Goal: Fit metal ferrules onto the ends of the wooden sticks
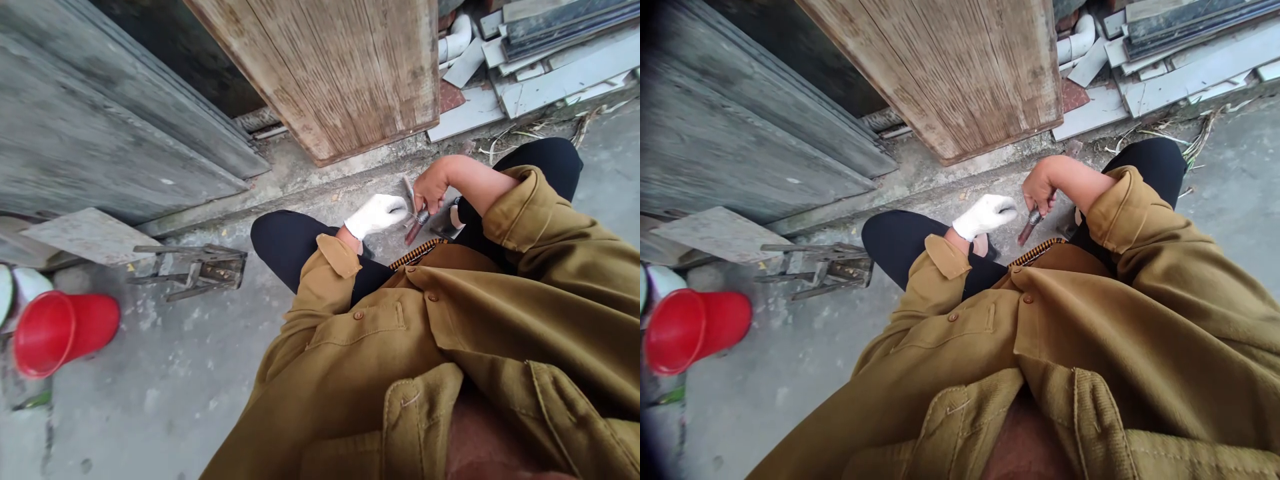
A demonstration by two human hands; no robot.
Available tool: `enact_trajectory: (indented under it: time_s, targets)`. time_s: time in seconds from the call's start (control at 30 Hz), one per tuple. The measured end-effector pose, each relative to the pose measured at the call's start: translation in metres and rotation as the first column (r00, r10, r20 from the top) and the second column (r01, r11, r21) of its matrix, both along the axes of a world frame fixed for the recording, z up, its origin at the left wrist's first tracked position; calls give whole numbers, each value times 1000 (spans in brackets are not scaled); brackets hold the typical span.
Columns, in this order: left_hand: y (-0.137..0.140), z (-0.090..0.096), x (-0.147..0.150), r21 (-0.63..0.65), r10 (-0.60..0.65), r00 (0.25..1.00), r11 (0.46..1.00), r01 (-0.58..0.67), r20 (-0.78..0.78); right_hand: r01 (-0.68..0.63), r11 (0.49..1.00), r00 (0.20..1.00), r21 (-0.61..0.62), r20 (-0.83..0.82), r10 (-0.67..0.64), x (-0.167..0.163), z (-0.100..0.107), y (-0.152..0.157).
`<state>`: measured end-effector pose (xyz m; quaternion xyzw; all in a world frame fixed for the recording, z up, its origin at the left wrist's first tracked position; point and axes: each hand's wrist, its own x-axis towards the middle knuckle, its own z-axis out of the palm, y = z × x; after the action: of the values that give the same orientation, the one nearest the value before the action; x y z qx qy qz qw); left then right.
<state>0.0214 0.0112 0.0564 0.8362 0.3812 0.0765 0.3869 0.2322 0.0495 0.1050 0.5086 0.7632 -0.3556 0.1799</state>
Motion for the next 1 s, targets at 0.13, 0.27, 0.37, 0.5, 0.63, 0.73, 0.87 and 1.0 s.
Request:
enact_trajectory:
  time_s: [0.13, 0.27, 0.37, 0.5, 0.63, 0.73, 0.87, 1.0]
  targets:
    - [2, 0, -6, -278, 276, 927, 939, -203, 254, -226, 793, 921, -565, -389, -15, 19, 16, 14]
    - [3, -6, -12, -470, 412, 836, 856, -218, 362, 40, 867, 691, -496, -613, -383, 26, 20, 17]
    - [5, -14, -13, -529, 535, 735, 800, -284, 415, 90, 872, 598, -482, -674, -434, 21, 14, 10]
    - [9, -21, -5, -571, 660, 605, 730, -376, 445, 80, 869, 515, -488, -726, -456, 8, 6, 5]
    - [11, -17, 1, -562, 661, 590, 734, -381, 464, 30, 864, 418, -503, -779, -468, 3, 8, 7]
    - [10, -12, 0, -531, 614, 610, 774, -344, 500, 48, 860, 336, -508, -802, -493, 5, 12, 11]
    - [10, -10, -5, -439, 562, 673, 819, -369, 481, 290, 853, 304, -434, -804, -512, 18, 13, 24]
    - [8, -9, -8, -225, 392, 851, 917, -329, 351, 573, 814, 528, -94, -718, -454, 29, -7, 39]
